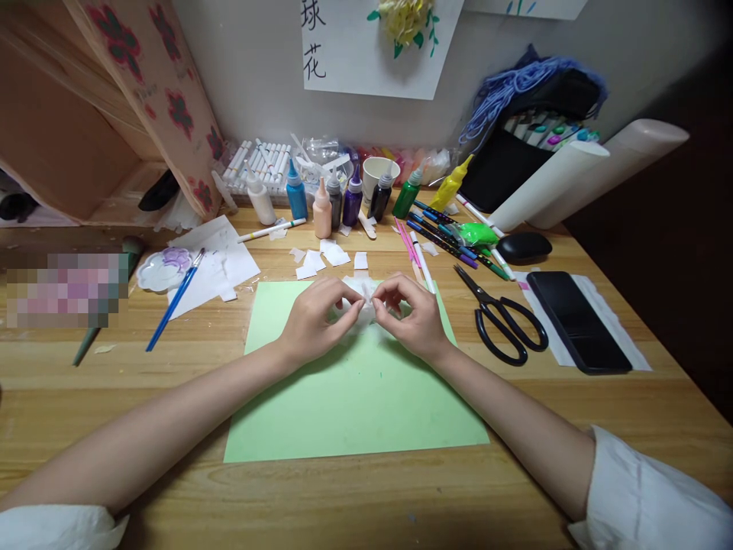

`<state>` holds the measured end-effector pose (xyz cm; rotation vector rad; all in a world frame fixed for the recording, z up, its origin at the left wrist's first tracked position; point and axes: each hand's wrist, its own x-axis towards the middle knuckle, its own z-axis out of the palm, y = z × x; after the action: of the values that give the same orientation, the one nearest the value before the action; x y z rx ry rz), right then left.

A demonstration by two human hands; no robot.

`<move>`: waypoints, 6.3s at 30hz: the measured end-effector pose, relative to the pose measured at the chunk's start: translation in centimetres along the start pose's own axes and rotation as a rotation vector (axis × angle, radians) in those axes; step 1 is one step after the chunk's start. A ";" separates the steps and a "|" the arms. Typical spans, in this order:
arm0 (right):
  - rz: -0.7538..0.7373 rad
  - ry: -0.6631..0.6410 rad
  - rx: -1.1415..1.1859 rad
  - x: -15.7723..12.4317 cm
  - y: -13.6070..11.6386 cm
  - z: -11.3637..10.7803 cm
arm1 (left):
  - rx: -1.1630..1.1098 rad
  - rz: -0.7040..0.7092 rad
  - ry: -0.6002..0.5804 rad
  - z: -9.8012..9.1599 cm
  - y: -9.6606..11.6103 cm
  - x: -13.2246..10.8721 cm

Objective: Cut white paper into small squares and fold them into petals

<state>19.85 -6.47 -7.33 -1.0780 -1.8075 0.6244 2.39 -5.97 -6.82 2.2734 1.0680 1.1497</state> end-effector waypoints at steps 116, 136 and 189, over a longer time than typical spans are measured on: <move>-0.043 -0.249 0.078 0.4 0.0 -0.2 | 0.036 0.019 -0.080 0.0 -0.1 -0.3; -0.027 -0.246 0.077 0.2 0.2 -0.2 | 0.042 0.057 -0.077 0.0 -0.2 -0.2; -0.115 -0.252 -0.001 -0.1 0.4 0.0 | 0.000 0.035 -0.186 -0.4 0.4 -0.1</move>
<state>20.04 -6.37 -7.72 -0.9206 -2.0699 0.7153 2.21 -6.33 -6.39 2.3536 0.9599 0.9294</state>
